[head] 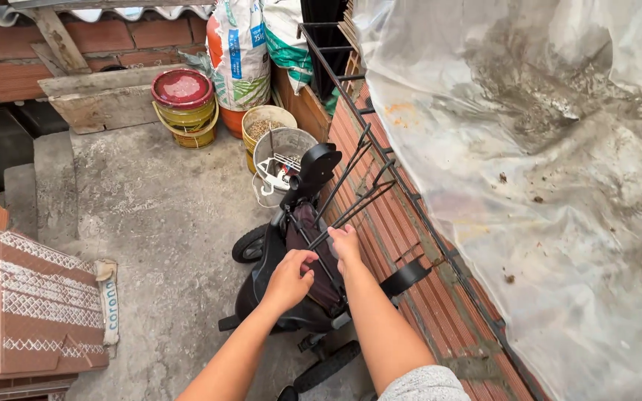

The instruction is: The person picks up several garments from a laundry basin, secures them onto plastic hangers, and hangs them onto a clothesline on a terrace. They handle a red jersey and black trousers individually, ensuring each is properly attached before moving to the next item.

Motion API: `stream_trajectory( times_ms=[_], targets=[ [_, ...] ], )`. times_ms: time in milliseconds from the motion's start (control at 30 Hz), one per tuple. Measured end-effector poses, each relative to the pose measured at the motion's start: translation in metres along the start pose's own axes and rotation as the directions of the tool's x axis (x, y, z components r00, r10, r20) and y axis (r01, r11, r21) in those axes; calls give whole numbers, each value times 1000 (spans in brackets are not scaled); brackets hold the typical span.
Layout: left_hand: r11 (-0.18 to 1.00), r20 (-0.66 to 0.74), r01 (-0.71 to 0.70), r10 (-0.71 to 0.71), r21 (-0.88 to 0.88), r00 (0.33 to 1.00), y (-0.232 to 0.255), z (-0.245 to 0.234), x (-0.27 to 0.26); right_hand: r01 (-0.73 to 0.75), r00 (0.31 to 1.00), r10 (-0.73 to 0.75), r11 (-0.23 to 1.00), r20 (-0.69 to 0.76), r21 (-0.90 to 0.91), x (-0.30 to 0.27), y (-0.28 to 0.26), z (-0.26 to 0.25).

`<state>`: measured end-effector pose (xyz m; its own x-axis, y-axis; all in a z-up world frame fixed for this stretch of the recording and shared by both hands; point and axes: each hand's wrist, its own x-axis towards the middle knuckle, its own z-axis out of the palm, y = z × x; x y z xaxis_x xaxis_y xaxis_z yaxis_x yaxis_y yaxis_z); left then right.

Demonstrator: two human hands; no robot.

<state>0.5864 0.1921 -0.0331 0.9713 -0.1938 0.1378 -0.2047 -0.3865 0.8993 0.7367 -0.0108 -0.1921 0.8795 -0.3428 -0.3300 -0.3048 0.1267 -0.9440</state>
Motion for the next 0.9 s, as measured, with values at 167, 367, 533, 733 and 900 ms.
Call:
stream_trajectory(
  times_ms=[167,367,533,733,900],
  targets=[
    [997,19,74,-75,37,997,-6,-3,28,-5,1000,11,962,-20,274,34,-11,14],
    [999,66,32,-33,24,997,-11,-8,36,131,984,-77,923,-160,362,-29,-35,2],
    [999,145,-40,35,28,989,13,-15,22,204,957,-150,955,-247,213,-125,-22,-54],
    [940,286,-322,279,116,917,70,0,-37,236,795,-346,933,-499,-271,-294,6,-145],
    [668,249,-699,654,256,715,142,36,-116,325,741,-522,830,-423,-454,-470,26,-233]
  ],
)
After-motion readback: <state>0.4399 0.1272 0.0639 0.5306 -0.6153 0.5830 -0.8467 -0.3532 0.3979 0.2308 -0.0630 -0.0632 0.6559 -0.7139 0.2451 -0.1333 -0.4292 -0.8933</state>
